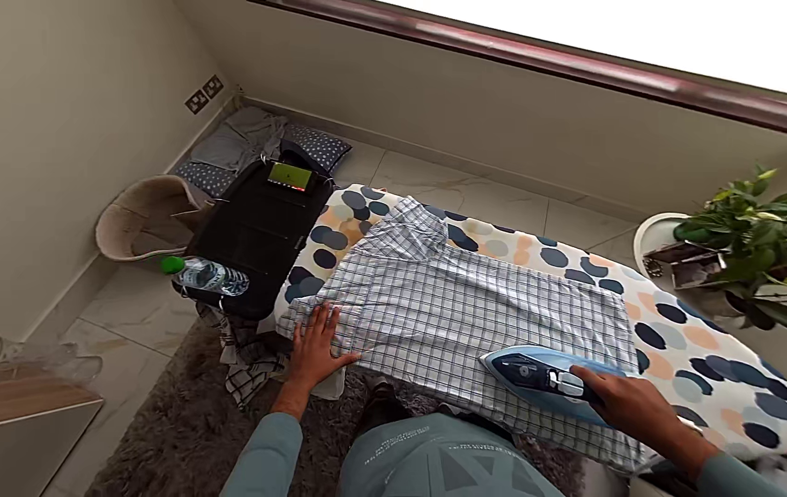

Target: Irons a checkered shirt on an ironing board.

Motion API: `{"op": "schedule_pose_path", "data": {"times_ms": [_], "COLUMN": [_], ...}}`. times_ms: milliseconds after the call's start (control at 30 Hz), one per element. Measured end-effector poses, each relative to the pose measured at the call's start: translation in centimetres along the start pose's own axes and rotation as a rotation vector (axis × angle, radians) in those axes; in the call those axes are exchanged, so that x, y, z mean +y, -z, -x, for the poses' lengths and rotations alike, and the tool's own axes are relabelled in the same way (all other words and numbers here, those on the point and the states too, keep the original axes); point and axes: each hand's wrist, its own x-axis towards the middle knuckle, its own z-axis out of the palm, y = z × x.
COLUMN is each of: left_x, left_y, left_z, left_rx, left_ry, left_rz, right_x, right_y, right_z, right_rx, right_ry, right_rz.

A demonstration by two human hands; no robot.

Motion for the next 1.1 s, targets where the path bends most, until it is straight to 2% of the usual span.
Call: {"op": "schedule_pose_path", "data": {"times_ms": [167,400,533,667,833,967,1100], "left_x": [-3.0,-7.4,-9.7,-11.7,-12.0,-11.6,-10.9], "left_y": [0.2,-1.2,-0.4,0.2,1.3,1.5,1.7], "left_z": [-0.2,0.0,0.1,-0.3,-0.8,-1.2,-1.0], "left_rx": [-0.02,0.36,0.409,0.288,0.168,0.228,0.314], "left_ry": [-0.146,-0.454,-0.399,-0.329,-0.293,-0.308,-0.313], "left_rz": [-0.015,0.198,0.156,0.13,0.207,0.286,0.242], "right_x": [-7.4,-16.3,-21.0,-25.5,-30.2,-32.6,-32.2], "right_y": [2.0,4.0,5.3,6.8,8.6,9.6,9.0], "right_z": [-5.1,-11.7,-15.0,-18.2,-21.6,-22.3,-21.1], "right_rx": [-0.048,-0.046,-0.124,-0.204,-0.303,-0.347,-0.28], "right_ry": [0.004,0.059,0.075,0.068,0.086,0.1,0.144], "right_rz": [-0.034,-0.043,-0.052,-0.098,-0.177,-0.232,-0.282]}}
